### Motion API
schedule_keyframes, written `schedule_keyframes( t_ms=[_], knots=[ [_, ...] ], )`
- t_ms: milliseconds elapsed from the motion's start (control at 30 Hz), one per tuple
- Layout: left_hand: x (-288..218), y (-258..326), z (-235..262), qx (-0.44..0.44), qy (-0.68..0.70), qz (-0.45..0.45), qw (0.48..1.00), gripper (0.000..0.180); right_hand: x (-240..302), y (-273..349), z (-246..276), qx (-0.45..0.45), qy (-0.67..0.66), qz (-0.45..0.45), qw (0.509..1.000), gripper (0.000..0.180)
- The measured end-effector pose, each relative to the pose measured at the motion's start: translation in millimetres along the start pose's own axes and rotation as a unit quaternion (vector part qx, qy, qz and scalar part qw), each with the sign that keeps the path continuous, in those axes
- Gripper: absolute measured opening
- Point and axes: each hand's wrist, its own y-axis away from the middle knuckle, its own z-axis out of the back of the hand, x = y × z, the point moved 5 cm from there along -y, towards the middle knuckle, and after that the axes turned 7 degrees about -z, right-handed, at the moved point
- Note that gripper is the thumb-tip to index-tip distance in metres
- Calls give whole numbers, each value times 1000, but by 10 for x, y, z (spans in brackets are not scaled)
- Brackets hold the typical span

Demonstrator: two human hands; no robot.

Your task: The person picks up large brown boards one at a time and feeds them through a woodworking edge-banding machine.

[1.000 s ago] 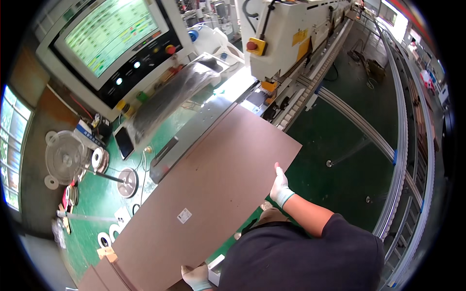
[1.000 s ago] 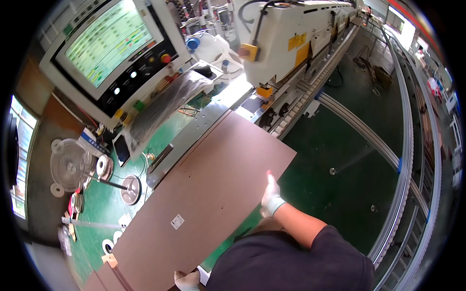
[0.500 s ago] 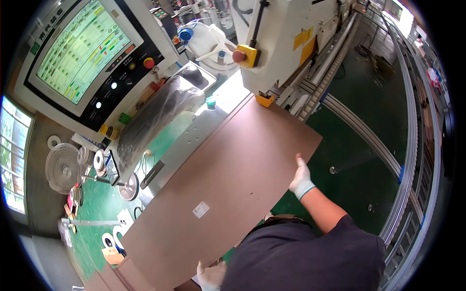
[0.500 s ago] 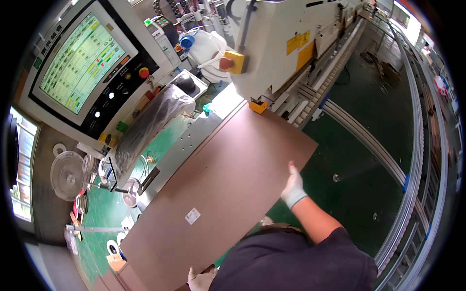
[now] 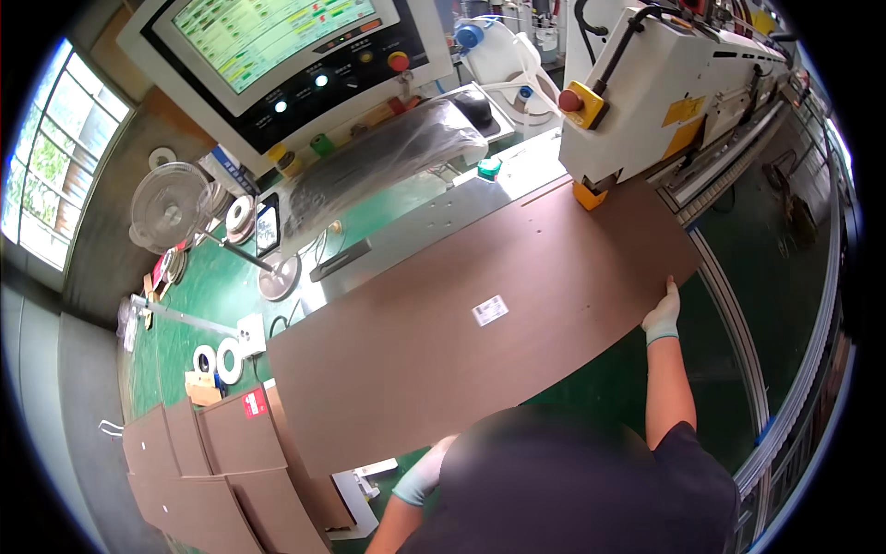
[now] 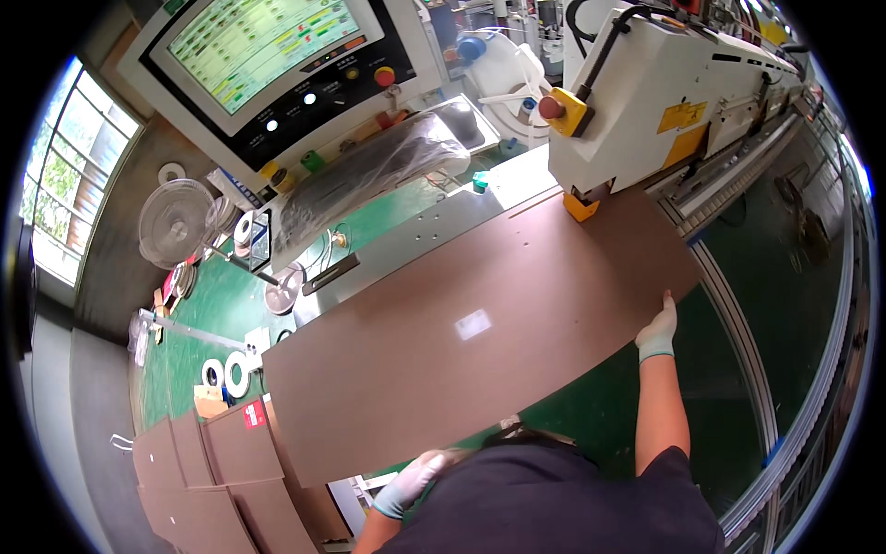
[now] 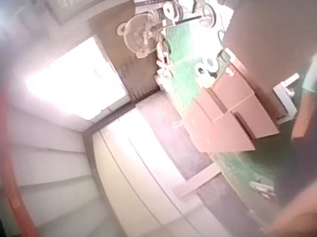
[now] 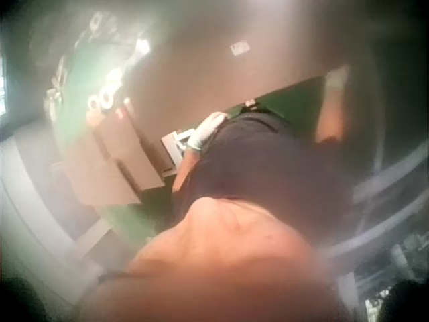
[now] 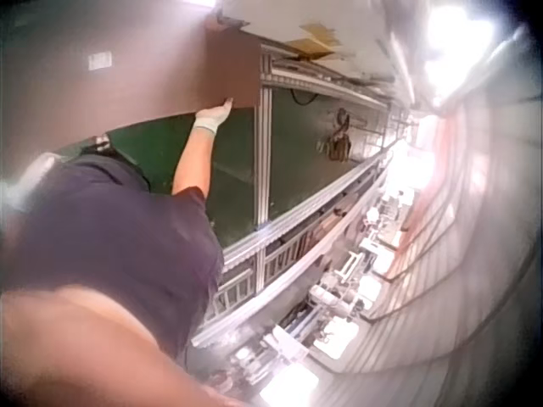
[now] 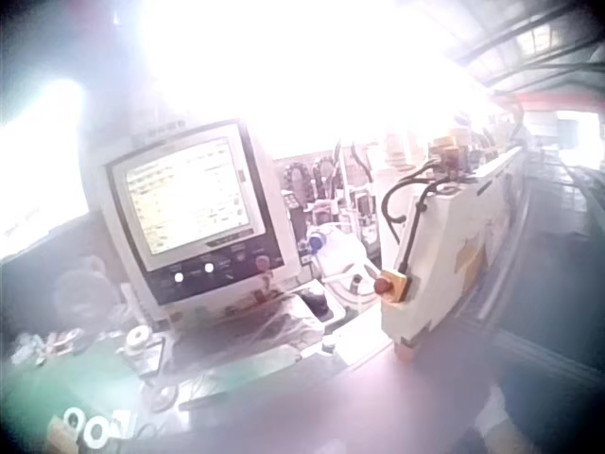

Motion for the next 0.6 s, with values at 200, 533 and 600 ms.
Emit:
schedule_keyframes(
  t_ms=[200,533,600],
  knots=[
    [-1231,40,553,-138,-282,-318,894,39,-768,435,69,70,2,-93,993,60],
    [-1020,-585,2120,-421,-579,-204,667,83,-2186,1566,19,10,85,-235,968,60],
    [-1143,-750,1820,-423,-578,-215,664,81,-1978,1380,40,2,72,-173,982,56]
  ],
)
